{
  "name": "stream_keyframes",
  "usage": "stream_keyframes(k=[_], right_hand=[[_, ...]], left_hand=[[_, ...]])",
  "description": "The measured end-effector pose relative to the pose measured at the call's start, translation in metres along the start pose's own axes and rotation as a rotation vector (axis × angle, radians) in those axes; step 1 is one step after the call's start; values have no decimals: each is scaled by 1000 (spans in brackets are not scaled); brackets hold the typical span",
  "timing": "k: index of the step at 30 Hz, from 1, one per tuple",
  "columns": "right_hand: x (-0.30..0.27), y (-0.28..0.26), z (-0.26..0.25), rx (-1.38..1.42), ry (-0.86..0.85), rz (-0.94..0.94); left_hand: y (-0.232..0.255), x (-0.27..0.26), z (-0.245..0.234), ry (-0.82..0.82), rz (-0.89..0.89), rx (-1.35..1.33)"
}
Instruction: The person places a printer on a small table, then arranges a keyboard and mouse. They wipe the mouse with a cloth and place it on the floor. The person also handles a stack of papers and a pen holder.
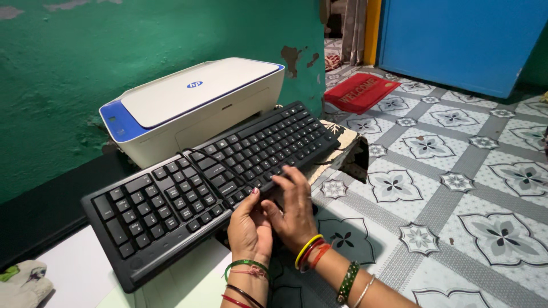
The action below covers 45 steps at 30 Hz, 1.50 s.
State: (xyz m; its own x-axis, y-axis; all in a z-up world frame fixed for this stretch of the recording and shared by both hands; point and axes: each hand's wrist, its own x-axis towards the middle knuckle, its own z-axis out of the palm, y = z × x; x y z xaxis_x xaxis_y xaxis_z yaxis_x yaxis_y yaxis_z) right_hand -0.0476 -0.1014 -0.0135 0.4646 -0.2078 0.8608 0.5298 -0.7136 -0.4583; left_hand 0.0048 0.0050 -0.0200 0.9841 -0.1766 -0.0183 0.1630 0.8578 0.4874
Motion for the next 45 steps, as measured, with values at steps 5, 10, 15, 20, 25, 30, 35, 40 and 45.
stream_keyframes(k=[5, 10, 15, 20, 25, 30, 35, 40, 45], right_hand=[[13, -10, -11, -73, 146, 140], [75, -44, -65, -464, -155, 299], [137, -68, -150, -568, -532, 294], [202, -26, -140, -218, -746, 359], [166, 18, -117, 673, -940, 866], [102, 16, -95, 1042, -589, 1051], [83, 2, -93, 1483, -447, 1237], [85, 25, -77, 1321, -26, 1094], [80, 47, -61, 1029, 387, 916]], left_hand=[[10, -9, 4, -47, -23, -9], [28, -13, 24, -73, -65, 22], [62, -9, 39, -154, -76, 185], [88, -8, 75, -193, -114, 379], [107, -6, 96, -223, -77, 509], [110, -38, 128, -223, -45, 762], [118, -58, 120, -273, -269, 987], [116, -41, 66, -170, -342, 1036], [139, -37, 49, -17, 354, 1525]])
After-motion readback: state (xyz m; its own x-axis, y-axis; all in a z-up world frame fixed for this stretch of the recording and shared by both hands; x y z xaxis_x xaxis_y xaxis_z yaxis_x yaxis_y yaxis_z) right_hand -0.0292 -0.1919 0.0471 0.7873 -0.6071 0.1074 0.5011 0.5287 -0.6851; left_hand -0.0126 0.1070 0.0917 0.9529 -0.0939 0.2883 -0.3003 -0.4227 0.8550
